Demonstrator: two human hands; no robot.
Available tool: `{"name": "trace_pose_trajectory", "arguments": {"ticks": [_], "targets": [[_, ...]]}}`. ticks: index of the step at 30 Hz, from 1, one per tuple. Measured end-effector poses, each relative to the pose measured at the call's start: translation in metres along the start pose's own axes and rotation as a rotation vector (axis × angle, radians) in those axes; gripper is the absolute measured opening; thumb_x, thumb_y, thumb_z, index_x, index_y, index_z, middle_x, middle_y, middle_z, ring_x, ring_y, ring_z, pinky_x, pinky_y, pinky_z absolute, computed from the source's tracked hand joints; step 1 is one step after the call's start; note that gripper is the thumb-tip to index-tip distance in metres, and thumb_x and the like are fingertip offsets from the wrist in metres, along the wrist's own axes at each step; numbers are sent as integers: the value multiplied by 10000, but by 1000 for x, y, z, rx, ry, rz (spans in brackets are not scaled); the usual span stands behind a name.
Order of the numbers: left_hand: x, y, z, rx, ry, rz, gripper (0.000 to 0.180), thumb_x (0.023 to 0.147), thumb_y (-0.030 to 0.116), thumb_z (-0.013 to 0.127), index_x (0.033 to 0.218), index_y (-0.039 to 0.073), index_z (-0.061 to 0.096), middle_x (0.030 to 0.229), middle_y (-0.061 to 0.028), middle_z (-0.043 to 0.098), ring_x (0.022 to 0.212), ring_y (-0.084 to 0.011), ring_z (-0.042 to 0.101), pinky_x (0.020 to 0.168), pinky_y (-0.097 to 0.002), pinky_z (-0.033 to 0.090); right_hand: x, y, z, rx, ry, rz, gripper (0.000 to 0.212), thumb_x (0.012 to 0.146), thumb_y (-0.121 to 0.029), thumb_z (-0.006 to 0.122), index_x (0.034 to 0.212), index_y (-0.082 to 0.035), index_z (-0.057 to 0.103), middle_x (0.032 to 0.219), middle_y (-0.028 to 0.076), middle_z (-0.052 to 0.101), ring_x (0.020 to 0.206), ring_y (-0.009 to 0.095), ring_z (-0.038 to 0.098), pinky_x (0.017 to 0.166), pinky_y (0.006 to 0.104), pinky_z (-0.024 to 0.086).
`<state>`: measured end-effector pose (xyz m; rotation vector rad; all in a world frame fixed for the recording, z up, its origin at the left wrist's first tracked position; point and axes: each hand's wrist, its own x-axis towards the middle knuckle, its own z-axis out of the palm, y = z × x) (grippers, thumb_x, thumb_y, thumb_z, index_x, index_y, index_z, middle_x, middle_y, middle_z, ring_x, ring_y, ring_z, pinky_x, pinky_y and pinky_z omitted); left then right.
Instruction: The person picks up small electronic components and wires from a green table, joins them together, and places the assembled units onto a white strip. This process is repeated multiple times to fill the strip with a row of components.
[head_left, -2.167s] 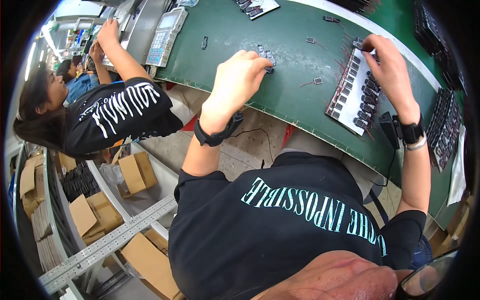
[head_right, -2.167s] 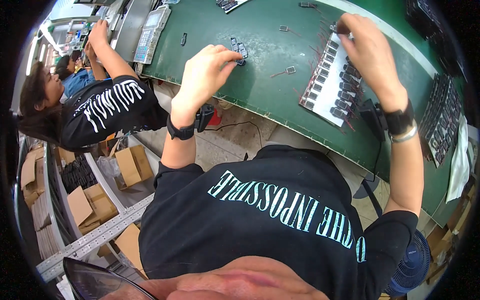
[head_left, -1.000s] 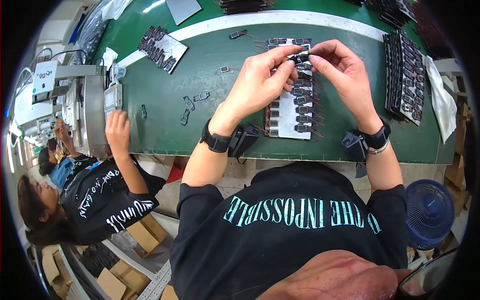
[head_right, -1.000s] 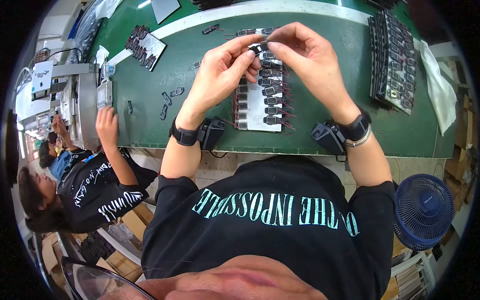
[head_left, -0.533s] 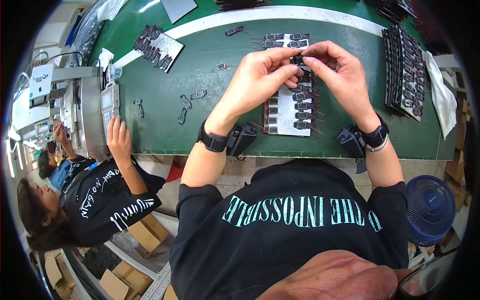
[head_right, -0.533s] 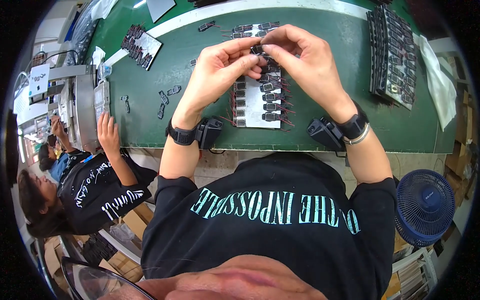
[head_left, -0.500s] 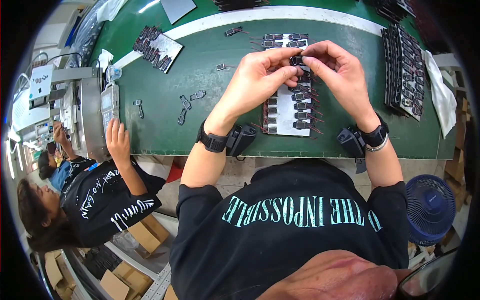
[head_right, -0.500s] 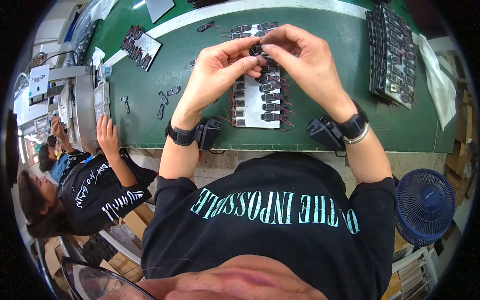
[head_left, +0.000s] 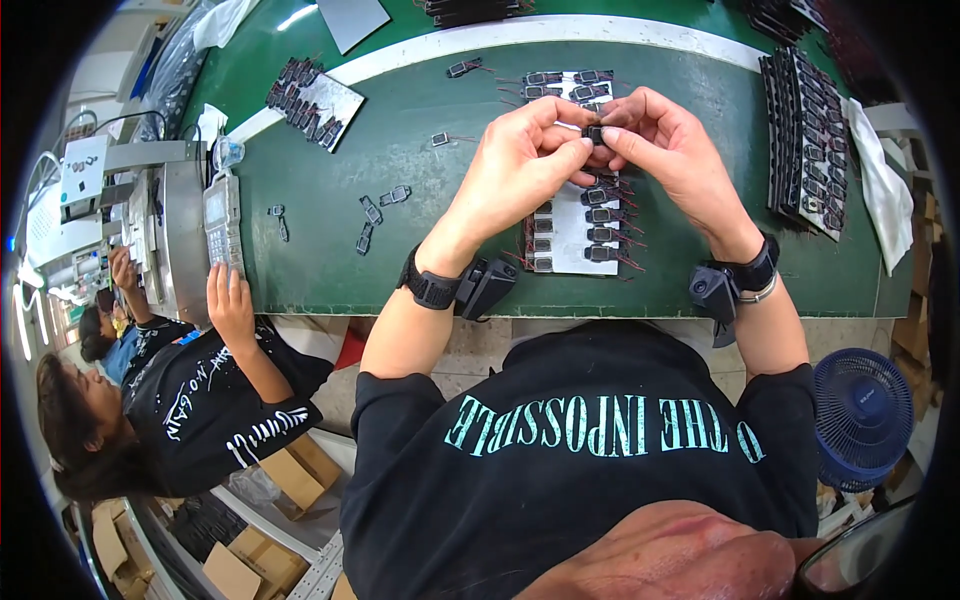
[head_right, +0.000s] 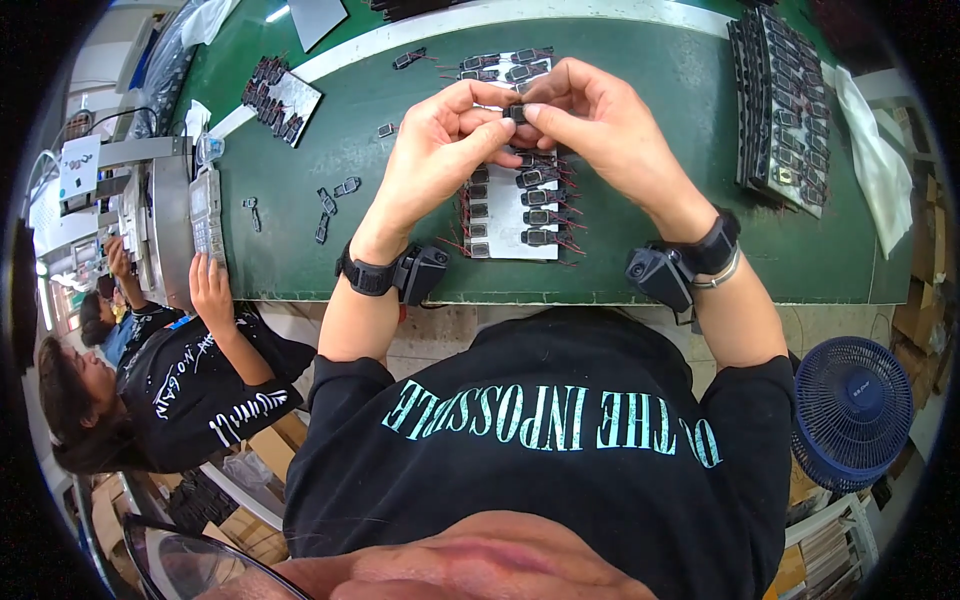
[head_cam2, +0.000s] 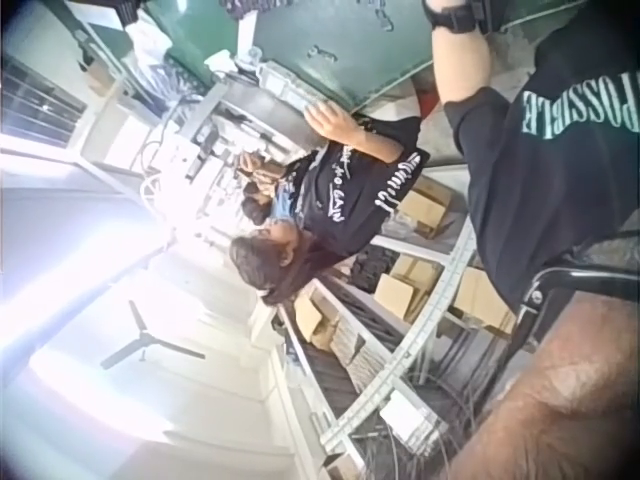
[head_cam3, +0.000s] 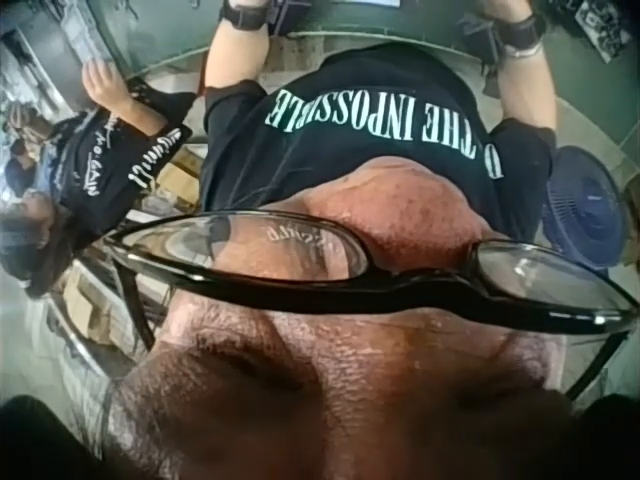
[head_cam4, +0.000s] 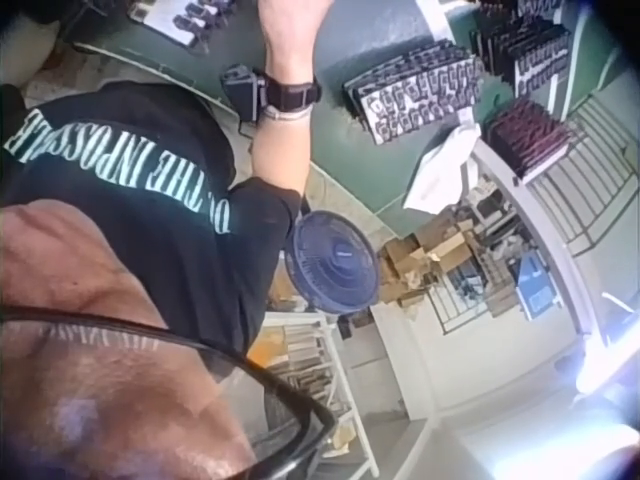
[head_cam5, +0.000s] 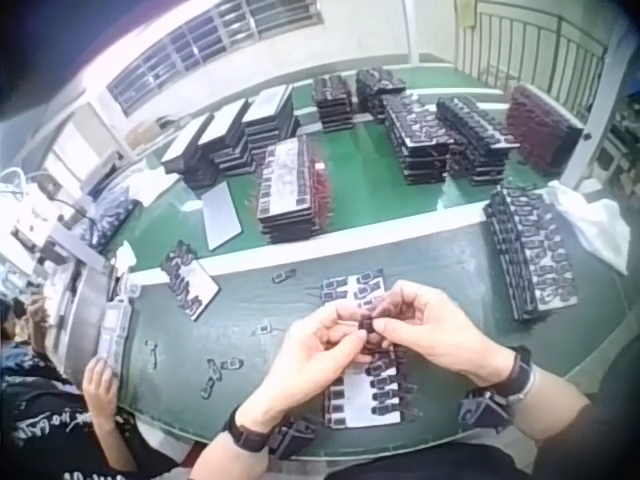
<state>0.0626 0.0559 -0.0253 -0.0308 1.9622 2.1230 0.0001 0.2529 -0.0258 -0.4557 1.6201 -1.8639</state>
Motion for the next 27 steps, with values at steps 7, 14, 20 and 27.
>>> {"name": "trace_pose_trajectory", "arguments": {"ticks": [7,14,20,27], "targets": [[-2,-2,2,84,48,47,205,959,36,594,1142,-50,559,955,-115,701,918,-165,702,776,-274,610,-1,3,0,1,-10,5,189,948,-93,642,1108,-11,582,1003,28,614,875,81,601,806,234,509],[-2,-7,8,65,112,116,173,911,42,589,1052,-56,580,819,-109,725,768,-134,712,677,-266,579,-1,7,4,-20,26,-103,214,951,-64,615,1149,7,578,1025,53,634,918,111,631,816,252,533],[-2,1,7,160,84,45,144,951,27,587,1073,-48,577,934,-114,701,880,-155,699,756,-272,601,-3,7,4,-147,6,-133,231,961,-46,605,1180,4,555,1055,46,611,962,92,599,868,243,517],[-11,3,1,278,197,252,144,924,88,615,993,-38,611,825,-119,736,755,-135,714,658,-265,568,-8,0,13,-280,55,-163,222,959,-49,598,1173,10,591,1032,35,629,981,100,594,898,255,496]]}}
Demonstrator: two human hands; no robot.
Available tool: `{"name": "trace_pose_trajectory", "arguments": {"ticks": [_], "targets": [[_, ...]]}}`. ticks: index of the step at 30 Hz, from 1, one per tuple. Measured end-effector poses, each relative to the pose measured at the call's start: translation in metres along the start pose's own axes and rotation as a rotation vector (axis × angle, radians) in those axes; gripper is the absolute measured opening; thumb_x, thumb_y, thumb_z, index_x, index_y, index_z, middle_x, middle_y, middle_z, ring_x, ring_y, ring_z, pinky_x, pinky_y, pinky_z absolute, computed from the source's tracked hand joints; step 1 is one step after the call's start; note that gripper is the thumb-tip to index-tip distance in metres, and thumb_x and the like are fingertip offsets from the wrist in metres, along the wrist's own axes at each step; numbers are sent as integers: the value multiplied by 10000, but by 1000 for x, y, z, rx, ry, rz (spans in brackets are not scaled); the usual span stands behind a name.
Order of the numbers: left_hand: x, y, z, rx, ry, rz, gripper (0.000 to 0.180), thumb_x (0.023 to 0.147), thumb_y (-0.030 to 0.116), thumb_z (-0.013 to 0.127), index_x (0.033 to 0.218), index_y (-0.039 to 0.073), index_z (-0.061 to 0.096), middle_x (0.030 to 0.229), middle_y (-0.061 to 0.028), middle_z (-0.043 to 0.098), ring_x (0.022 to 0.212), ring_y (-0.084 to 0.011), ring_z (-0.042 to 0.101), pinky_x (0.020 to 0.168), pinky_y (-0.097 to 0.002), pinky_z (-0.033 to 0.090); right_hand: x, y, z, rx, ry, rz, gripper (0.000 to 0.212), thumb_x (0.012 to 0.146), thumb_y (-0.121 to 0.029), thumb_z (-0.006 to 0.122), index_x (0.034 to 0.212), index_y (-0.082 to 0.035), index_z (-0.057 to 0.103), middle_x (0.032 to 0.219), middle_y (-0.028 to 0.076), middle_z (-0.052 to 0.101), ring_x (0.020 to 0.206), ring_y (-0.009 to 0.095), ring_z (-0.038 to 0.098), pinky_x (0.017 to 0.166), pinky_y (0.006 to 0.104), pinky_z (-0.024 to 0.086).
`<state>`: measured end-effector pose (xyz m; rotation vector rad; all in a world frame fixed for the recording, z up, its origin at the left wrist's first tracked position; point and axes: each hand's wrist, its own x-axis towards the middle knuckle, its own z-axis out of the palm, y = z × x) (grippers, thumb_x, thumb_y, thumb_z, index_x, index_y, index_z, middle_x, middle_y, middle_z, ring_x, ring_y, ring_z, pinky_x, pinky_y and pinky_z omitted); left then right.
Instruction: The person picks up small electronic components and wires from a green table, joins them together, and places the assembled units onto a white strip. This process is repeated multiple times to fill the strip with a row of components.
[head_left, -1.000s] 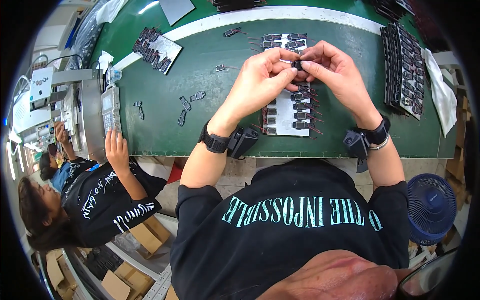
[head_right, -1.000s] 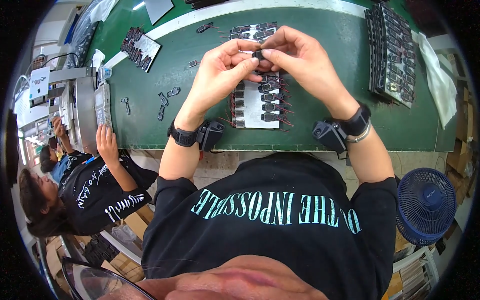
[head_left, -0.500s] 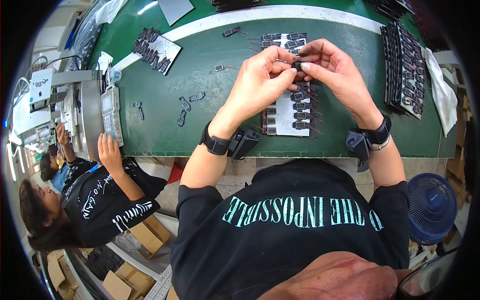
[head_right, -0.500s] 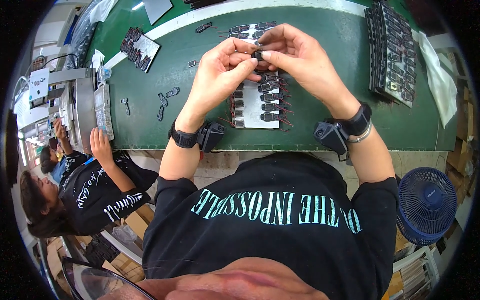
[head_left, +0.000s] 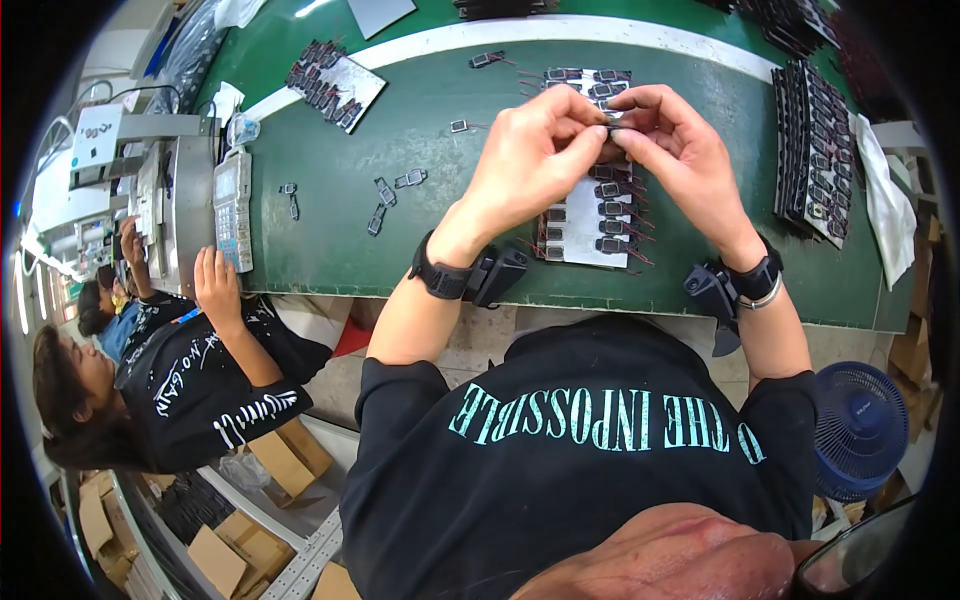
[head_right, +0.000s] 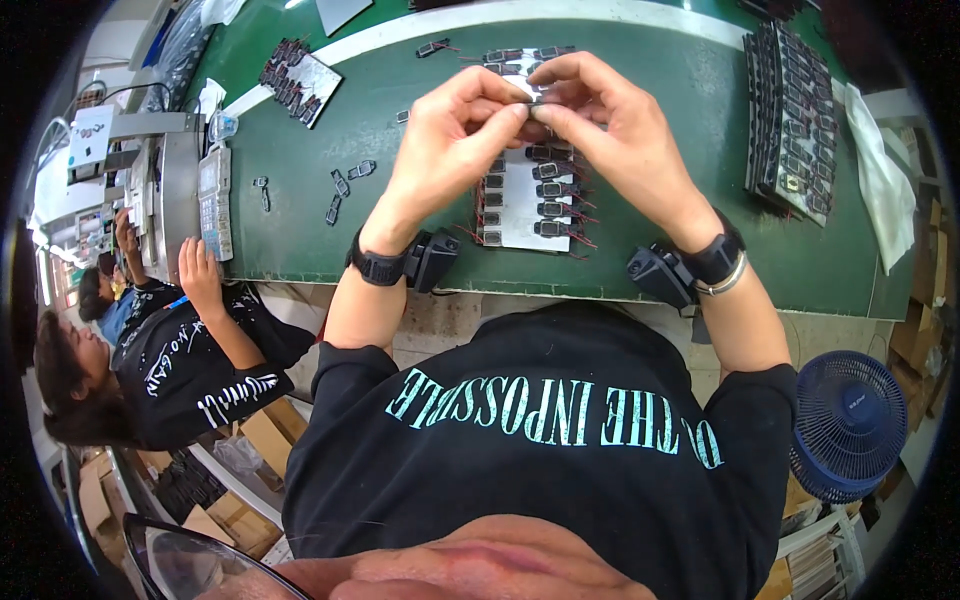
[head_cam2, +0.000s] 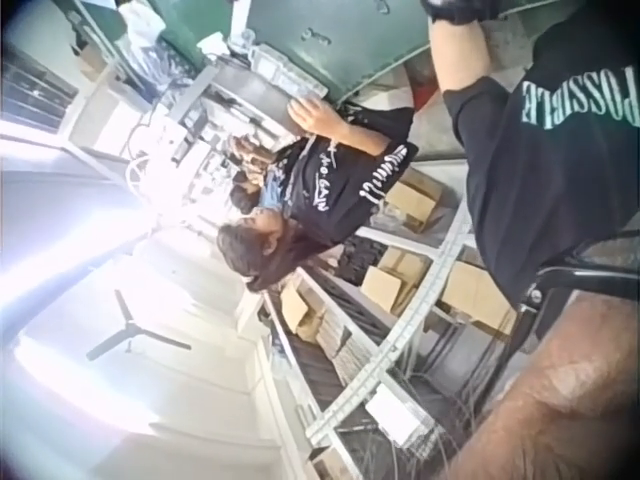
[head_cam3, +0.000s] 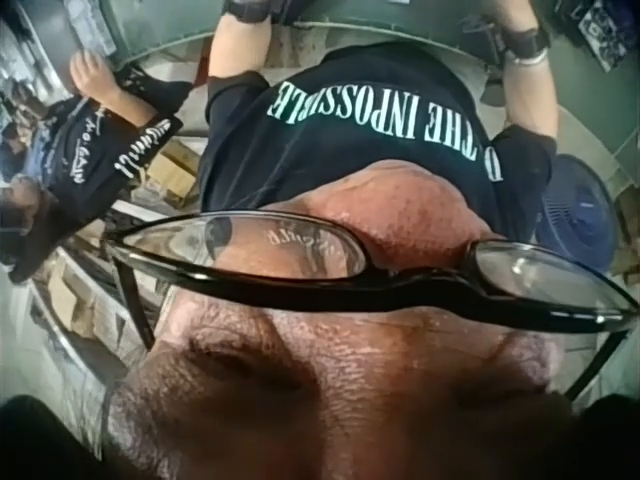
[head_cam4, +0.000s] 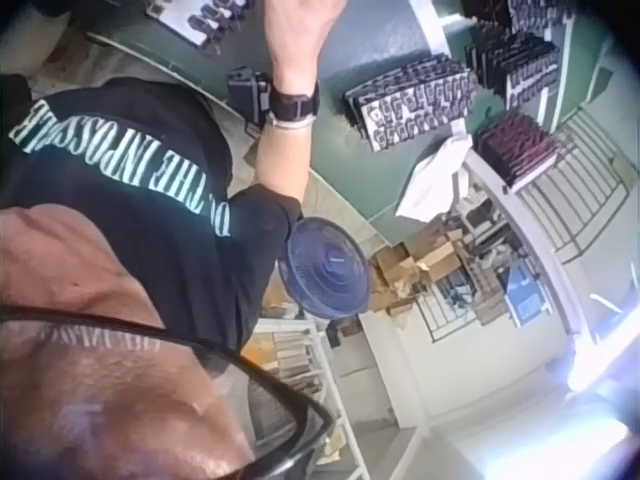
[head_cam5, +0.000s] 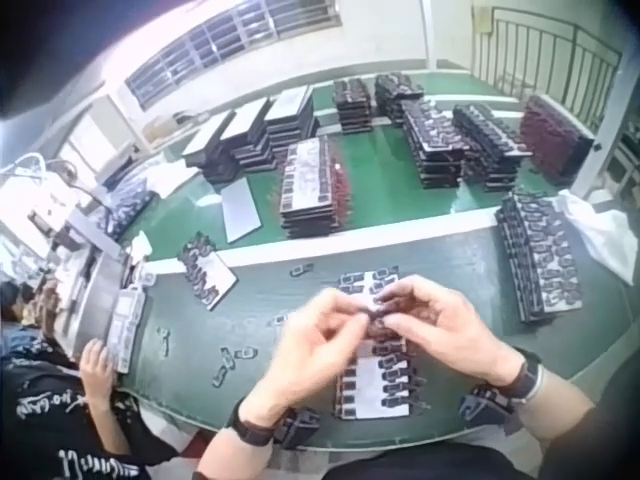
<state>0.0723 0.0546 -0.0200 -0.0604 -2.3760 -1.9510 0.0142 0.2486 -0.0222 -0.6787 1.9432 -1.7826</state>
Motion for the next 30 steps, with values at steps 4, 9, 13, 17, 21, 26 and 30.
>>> {"name": "trace_pose_trajectory", "arguments": {"ticks": [4,9,13,17,21,26,30], "targets": [[1,12,-47,-230,158,-76,172,940,96,632,1070,-17,621,925,-80,710,816,-127,686,738,-272,578,5,-23,-6,-276,102,-201,182,958,-86,594,1106,5,648,989,46,656,966,123,615,884,278,488],[10,-21,-64,-40,190,-41,190,921,128,664,1059,-3,656,955,-46,710,842,-100,664,744,-245,555,33,-12,-10,-662,123,-444,159,897,-127,650,1013,-26,690,913,92,666,878,228,636,784,327,498],[16,-35,-49,141,86,-124,209,894,144,707,1046,2,688,979,-24,706,858,-83,644,742,-227,532,33,-4,-1,-793,100,-453,131,908,-109,632,993,-40,704,952,90,666,892,236,625,815,333,478],[28,-46,-44,148,43,-147,238,870,161,737,1050,9,706,935,-17,708,832,-81,645,733,-224,514,22,0,15,-985,19,-510,121,877,-111,665,971,-45,702,895,76,647,847,255,589,791,347,460],[27,-47,-47,205,27,-197,229,861,169,747,1013,2,713,890,-18,713,816,-87,650,722,-228,514,21,-2,27,-1003,24,-608,118,851,-107,687,949,-43,699,864,64,622,827,259,562,772,356,441],[28,-46,-34,325,97,-45,209,850,168,747,954,-10,715,855,-37,724,798,-88,657,725,-238,522,26,0,23,-1033,68,-561,171,848,-82,672,1009,-38,708,965,72,641,907,265,578,825,369,467],[26,-44,-32,376,139,-31,206,849,172,737,942,-10,715,854,-51,730,787,-89,662,731,-250,529,37,8,23,-1038,85,-588,236,841,-46,649,1070,-33,706,1056,91,651,992,278,579,901,376,482]]}}
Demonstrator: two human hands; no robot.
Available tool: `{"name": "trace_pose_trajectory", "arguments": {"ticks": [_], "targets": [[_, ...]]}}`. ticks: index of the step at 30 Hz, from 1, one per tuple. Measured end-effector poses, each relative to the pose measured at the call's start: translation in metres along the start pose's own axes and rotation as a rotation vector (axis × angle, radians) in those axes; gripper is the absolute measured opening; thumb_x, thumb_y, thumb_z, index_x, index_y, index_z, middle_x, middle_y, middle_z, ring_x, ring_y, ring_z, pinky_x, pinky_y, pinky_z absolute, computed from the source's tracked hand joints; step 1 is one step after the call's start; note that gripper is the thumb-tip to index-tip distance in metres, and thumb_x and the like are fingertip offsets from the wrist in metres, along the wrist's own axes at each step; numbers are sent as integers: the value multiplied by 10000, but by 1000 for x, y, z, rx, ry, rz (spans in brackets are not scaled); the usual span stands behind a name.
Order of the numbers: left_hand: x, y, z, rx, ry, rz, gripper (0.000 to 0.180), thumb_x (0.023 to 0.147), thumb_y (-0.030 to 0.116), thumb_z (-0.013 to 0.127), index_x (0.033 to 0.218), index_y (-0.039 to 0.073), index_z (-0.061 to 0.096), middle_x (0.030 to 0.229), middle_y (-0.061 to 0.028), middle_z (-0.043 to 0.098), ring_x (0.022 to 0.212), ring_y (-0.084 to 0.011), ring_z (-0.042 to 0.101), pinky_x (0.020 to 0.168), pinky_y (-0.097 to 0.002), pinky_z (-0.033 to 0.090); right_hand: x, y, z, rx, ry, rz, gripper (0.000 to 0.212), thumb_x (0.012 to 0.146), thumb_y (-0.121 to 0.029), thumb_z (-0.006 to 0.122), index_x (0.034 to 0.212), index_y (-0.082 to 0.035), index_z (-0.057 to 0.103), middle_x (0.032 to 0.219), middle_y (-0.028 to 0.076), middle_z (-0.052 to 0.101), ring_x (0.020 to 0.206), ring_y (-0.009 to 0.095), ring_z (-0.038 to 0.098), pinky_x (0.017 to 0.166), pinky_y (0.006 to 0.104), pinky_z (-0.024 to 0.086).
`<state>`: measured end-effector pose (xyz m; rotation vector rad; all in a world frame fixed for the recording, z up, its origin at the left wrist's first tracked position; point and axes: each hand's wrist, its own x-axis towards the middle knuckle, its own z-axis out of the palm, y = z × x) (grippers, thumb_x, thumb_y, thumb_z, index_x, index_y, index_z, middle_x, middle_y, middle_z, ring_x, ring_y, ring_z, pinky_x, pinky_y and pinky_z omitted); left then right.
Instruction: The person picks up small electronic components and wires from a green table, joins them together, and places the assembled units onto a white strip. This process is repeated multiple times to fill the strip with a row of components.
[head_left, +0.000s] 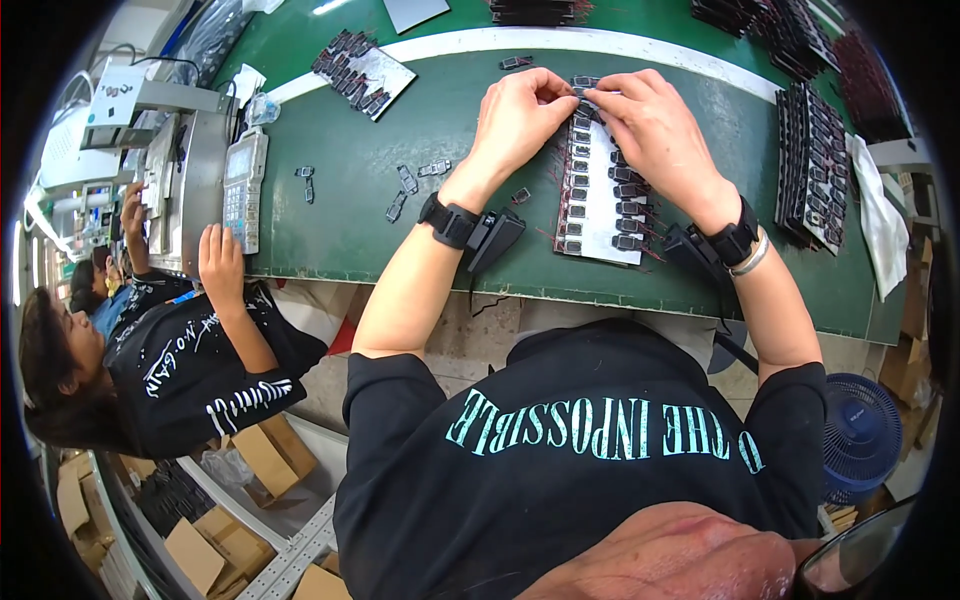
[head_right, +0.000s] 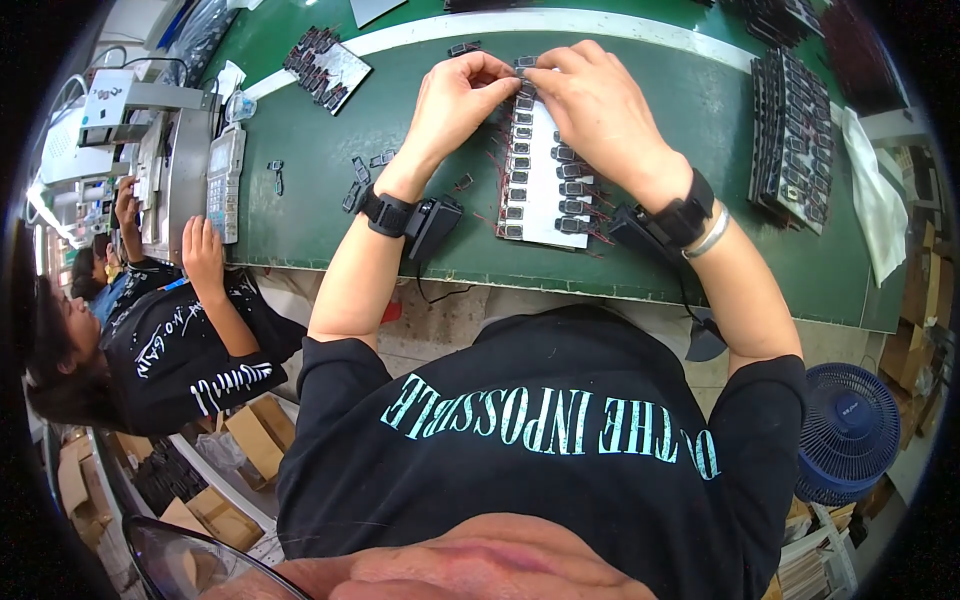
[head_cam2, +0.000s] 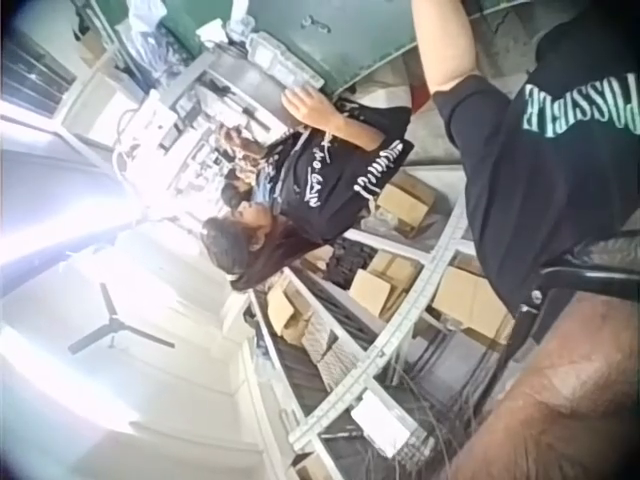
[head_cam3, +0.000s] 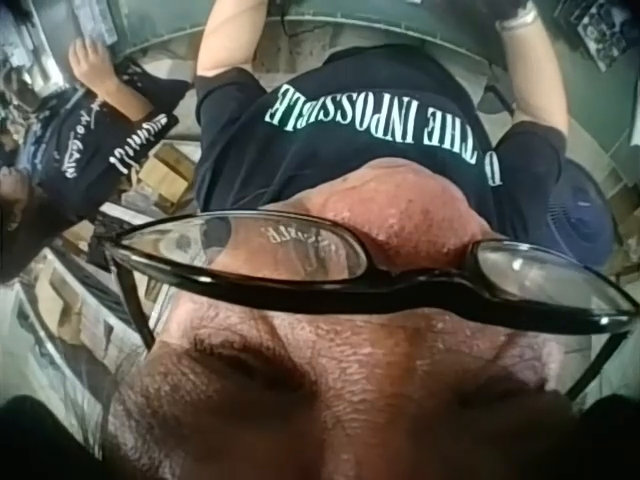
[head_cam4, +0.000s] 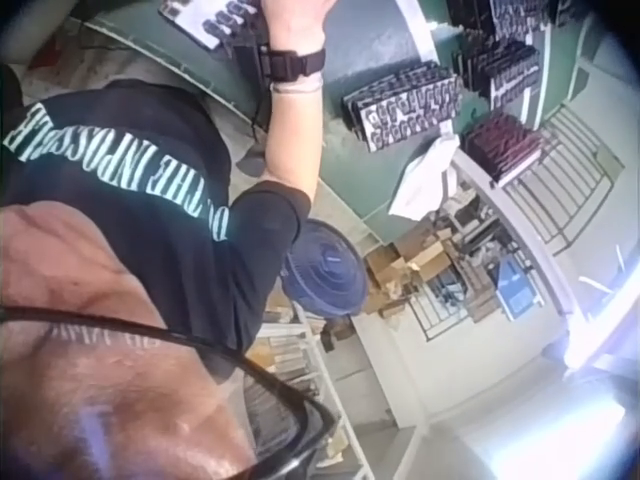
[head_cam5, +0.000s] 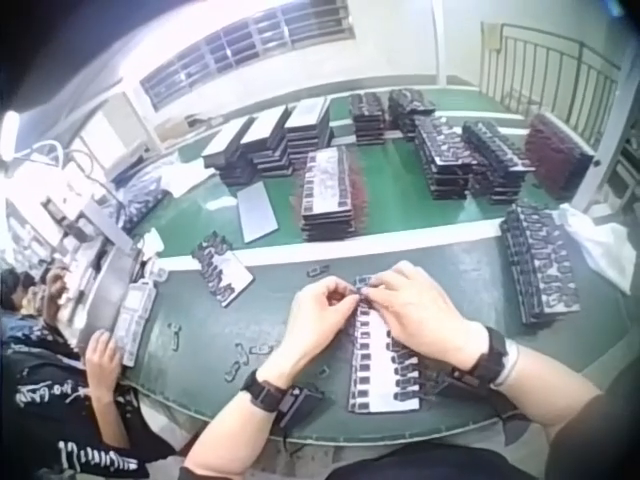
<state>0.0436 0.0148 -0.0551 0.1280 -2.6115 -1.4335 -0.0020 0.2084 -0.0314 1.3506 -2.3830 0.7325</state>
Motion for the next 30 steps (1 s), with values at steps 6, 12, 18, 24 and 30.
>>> {"name": "trace_pose_trajectory", "arguments": {"ticks": [6,12,18,24,30], "targets": [[-3,3,1,38,26,12,205,853,178,723,949,-2,714,839,-63,731,759,-99,670,719,-250,531,1,5,2,-3,-112,-15,305,829,3,620,1123,-24,694,1145,107,650,1075,291,564,972,374,480],[-13,10,-9,150,71,62,166,842,168,699,942,38,729,859,-69,720,815,-182,657,777,-308,527,0,8,-1,48,-74,-34,286,823,18,616,1094,-21,700,1102,105,646,1064,286,565,956,378,479],[-19,6,-16,445,83,366,125,814,139,681,897,72,746,949,-79,684,1002,-281,581,885,-388,492,-4,4,-11,67,-122,-3,250,781,37,622,1006,-19,713,998,86,628,1002,276,563,922,384,478],[-18,5,-11,517,34,406,102,791,130,694,857,77,750,951,-72,672,1041,-276,571,915,-388,479,-6,-1,-9,24,-122,-13,209,759,36,629,938,-19,721,967,68,617,972,265,558,900,375,477],[-20,6,-12,511,63,465,98,778,126,705,858,86,743,949,-68,670,1061,-273,567,919,-401,466,-9,-6,-10,19,-151,1,176,766,16,631,906,-24,728,942,60,614,971,258,555,892,368,474]]}}
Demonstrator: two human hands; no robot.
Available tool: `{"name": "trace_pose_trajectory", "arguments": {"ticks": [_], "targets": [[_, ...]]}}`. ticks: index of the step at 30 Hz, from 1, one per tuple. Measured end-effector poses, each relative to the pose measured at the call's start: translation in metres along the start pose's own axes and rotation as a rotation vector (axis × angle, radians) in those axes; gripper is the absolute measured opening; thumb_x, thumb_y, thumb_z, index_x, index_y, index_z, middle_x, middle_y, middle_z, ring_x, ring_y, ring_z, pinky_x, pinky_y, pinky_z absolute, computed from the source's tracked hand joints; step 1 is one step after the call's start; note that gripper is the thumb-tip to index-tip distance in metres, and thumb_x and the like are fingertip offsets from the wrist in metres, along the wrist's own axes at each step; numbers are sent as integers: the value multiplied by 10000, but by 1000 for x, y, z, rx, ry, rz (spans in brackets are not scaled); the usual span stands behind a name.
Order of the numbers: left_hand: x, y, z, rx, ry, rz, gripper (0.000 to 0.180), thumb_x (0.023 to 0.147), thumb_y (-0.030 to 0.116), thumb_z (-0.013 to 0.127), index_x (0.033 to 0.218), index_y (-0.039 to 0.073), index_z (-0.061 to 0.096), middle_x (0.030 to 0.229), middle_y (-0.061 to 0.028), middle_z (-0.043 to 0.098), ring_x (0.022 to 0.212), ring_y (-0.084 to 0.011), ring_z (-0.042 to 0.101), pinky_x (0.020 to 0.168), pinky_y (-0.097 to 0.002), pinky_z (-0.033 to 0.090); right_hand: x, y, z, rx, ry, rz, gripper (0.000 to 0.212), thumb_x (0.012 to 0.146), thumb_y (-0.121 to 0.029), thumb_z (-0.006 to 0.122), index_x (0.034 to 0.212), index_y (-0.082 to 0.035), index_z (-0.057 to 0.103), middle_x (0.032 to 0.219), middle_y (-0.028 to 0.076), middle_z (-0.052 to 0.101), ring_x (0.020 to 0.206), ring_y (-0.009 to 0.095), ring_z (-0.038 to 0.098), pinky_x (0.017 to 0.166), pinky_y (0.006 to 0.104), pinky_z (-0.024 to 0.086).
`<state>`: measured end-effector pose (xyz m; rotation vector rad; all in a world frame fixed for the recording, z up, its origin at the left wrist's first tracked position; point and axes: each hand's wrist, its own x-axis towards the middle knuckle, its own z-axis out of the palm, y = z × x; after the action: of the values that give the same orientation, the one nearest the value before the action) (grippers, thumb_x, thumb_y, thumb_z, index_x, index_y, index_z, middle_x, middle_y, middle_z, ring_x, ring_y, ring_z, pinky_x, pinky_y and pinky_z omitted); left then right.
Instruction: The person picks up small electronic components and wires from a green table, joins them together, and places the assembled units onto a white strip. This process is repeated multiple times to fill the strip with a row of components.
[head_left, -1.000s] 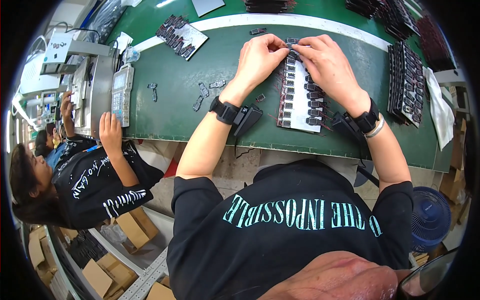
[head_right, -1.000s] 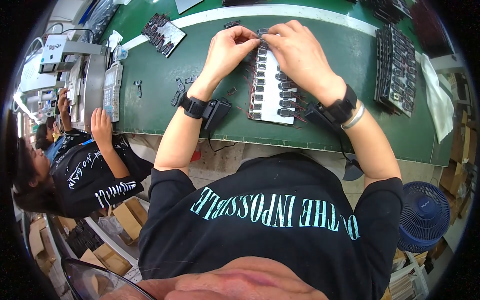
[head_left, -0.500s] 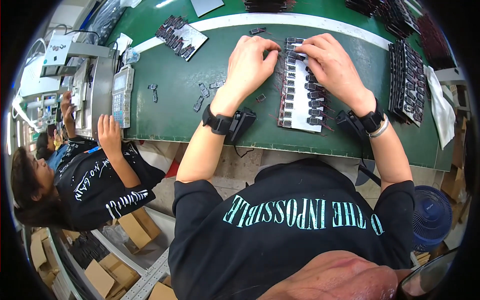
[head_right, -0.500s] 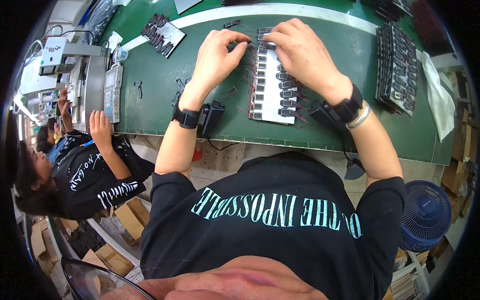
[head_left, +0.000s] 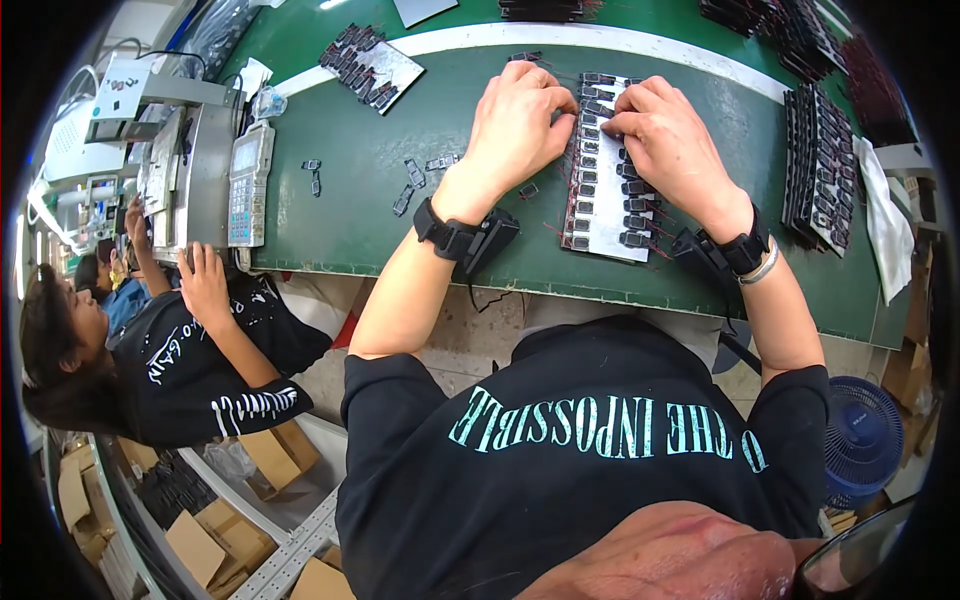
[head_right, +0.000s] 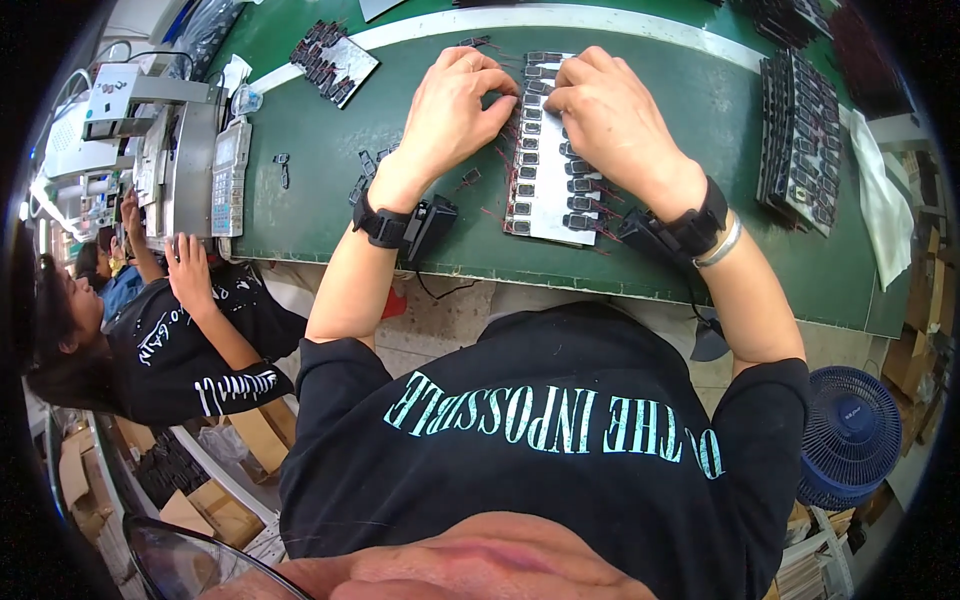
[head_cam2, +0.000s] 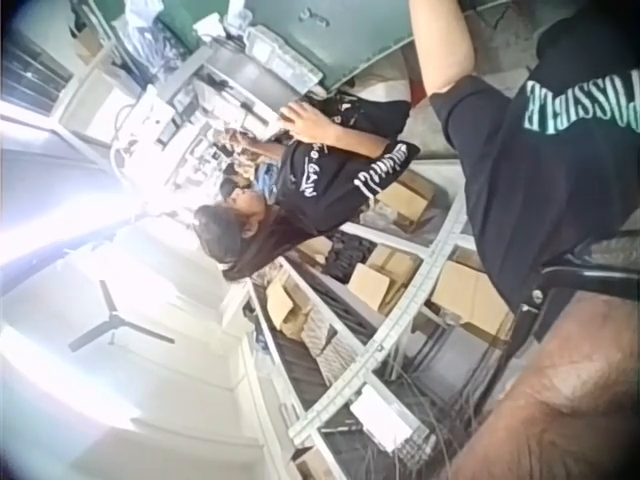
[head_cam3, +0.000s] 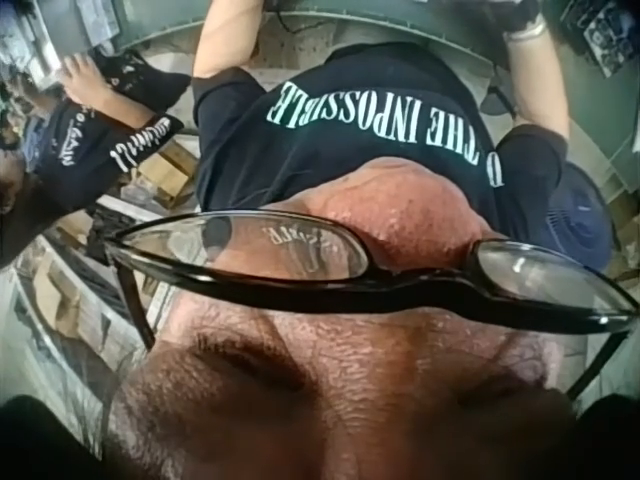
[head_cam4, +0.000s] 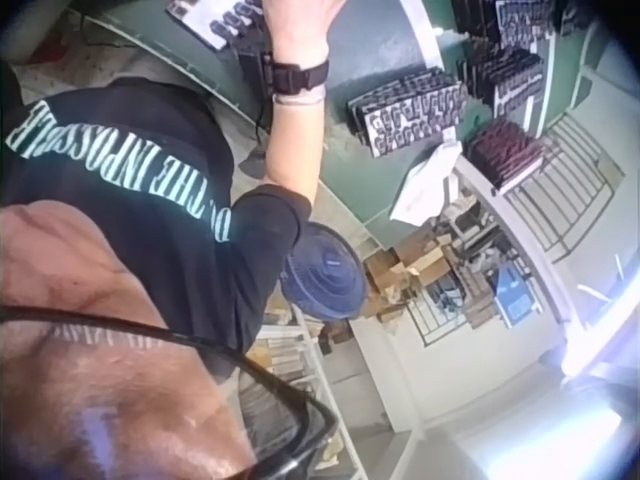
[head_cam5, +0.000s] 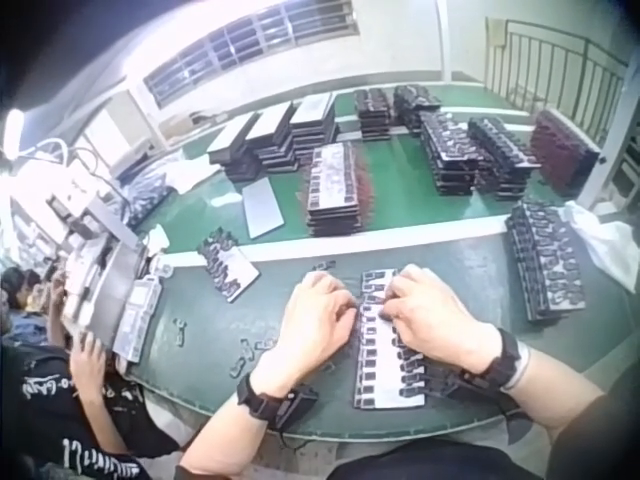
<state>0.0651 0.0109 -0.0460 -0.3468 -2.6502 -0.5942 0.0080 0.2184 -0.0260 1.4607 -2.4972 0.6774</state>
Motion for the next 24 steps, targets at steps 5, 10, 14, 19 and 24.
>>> {"name": "trace_pose_trajectory", "arguments": {"ticks": [5,10,14,19,24], "targets": [[-5,-4,-18,154,131,17,103,782,110,717,877,77,737,946,-71,691,1029,-277,598,916,-391,485,1,-3,-2,6,6,-41,162,794,-1,636,928,-28,721,935,67,612,951,259,554,876,371,468],[-2,23,-50,97,126,3,103,796,106,723,888,59,730,850,-76,695,915,-261,645,851,-360,507,13,-26,-18,86,177,-24,166,840,-39,652,1000,-30,693,909,82,617,883,260,568,814,358,478],[-2,34,-66,-146,89,-73,139,820,124,722,935,46,732,848,-85,711,826,-260,671,793,-338,527,17,-32,-26,138,226,-93,175,875,-72,657,1043,-27,673,909,84,631,840,247,583,774,334,485],[-29,0,-92,-87,178,-312,184,849,146,711,1002,46,734,904,-101,732,766,-275,680,762,-331,541,-6,-4,-32,600,217,227,185,953,-128,627,1092,-9,657,938,35,645,853,151,610,772,303,492],[-79,-27,-95,281,-36,-487,176,850,154,707,1002,75,746,925,-84,719,819,-276,662,772,-339,537,-25,37,-39,1108,204,398,251,995,-150,589,1179,17,621,992,32,638,907,112,616,830,277,518]]}}
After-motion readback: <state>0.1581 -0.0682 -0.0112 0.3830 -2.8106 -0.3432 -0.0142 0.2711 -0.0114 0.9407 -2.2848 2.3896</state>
